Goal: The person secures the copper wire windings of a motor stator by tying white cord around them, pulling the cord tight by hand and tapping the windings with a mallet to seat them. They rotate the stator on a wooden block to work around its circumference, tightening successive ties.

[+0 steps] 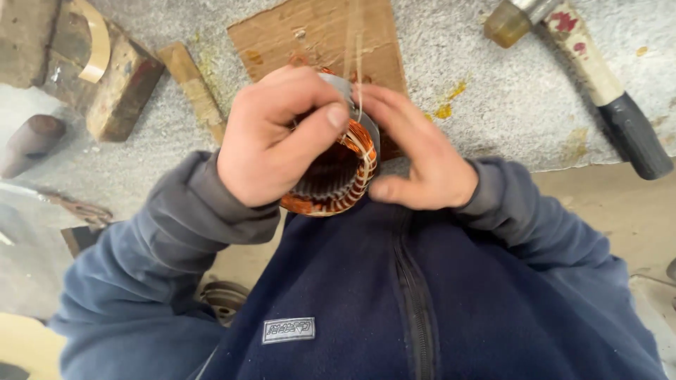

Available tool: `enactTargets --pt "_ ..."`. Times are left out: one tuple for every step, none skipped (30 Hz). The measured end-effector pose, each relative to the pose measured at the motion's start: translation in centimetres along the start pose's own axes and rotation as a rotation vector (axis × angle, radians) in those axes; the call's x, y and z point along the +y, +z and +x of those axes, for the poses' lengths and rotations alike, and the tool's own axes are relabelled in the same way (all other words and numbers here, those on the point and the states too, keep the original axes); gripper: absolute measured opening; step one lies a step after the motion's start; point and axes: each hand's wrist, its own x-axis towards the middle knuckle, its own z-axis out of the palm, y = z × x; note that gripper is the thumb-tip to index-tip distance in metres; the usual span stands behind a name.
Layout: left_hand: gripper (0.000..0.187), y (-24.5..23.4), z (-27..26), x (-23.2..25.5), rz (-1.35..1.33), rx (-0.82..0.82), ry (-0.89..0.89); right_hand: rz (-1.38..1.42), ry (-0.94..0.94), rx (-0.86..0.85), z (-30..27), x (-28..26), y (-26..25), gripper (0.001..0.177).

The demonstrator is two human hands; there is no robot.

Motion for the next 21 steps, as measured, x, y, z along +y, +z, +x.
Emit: enactTargets --pt "0.011 0.1 -1.0 0.0 -0.059 0.077 -0.085 0.083 0.045 -0.037 0.8 -0.3 -0.4 0.08" --pt "0.011 0.3 -1.7 -0.2 -0.056 0.082 -0.09 0.089 0.041 -0.042 1.5 -0.7 -0.4 0.08" --pt "0.012 0.5 -2.5 -0.4 -0.09 0.13 -0.119 0.037 0.073 -0.044 2.4 -1.2 -0.5 0.071" --pt "0.013 0.6 -3.2 -0.6 -0.124 0.178 -0.147 -0.015 0.104 -0.047 3.2 -1.8 -0.5 0.061" --pt "0.013 0.4 -3.5 -0.7 -0.121 0.182 -0.145 -0.016 0.099 -0.049 3.7 -2.2 -0.5 0.061" --pt "0.013 0.3 -3.8 -0.7 -0.16 0.194 -0.152 -0.013 0.113 -0.056 4.2 -2.5 -0.5 0.056" --pt "0.014 0.1 -3.9 -0.8 -0.201 0.201 -0.157 -0.011 0.131 -0.059 4.7 -2.9 -0.5 0.051" --pt "0.014 -0.4 -3.8 -0.8 -0.2 0.2 -0.153 -0.014 0.128 -0.057 5.0 -3.1 -0.6 0.051" --pt "0.013 -0.8 -3.7 -0.9 -0.217 0.169 -0.15 0.001 0.121 -0.069 5.2 -3.4 -0.6 0.049" --pt "0.012 -1.2 -3.5 -0.9 -0.234 0.137 -0.147 0.016 0.114 -0.081 5.3 -3.6 -0.8 0.048" --pt "0.012 -1.6 -3.3 -1.0 -0.234 0.13 -0.142 0.012 0.116 -0.073 5.1 -3.5 -0.5 0.048" --pt "0.011 -1.9 -3.0 -1.0 -0.183 0.093 -0.087 -0.007 0.11 -0.06 4.9 -3.3 -0.3 0.047" --pt "0.011 -2.3 -2.6 -1.0 -0.134 0.045 -0.03 -0.027 0.108 -0.038 4.6 -3.2 -0.1 0.046" --pt "0.011 -2.5 -1.8 -0.9 -0.136 0.029 -0.024 -0.03 0.115 -0.022 4.7 -3.4 -0.1 0.046" --pt "0.009 -2.6 -1.1 -0.8 -0.075 -0.007 0.035 -0.011 0.107 -0.004 4.7 -3.5 0.0 0.043" --pt "0.008 -2.7 -0.4 -0.7 -0.015 -0.043 0.096 0.009 0.098 0.015 4.5 -3.7 0.1 0.041" --pt "0.008 -2.6 0.2 -0.8 -0.02 -0.062 0.101 0.008 0.108 0.031 4.3 -3.7 0.3 0.041" --pt "0.008 -2.5 0.8 -0.9 0.011 -0.092 0.133 0.035 0.163 0.048 4.1 -3.7 0.4 0.043" --pt "0.008 -2.4 1.4 -0.9 0.045 -0.121 0.168 0.063 0.213 0.065 3.9 -3.7 0.4 0.044" --pt "0.008 -2.3 1.5 -1.2 0.044 -0.139 0.176 0.062 0.219 0.083 3.9 -3.9 0.6 0.044" --pt "0.009 -2.2 1.6 -1.5 -0.001 -0.138 0.155 0.059 0.309 0.08 3.9 -4.0 0.8 0.045"
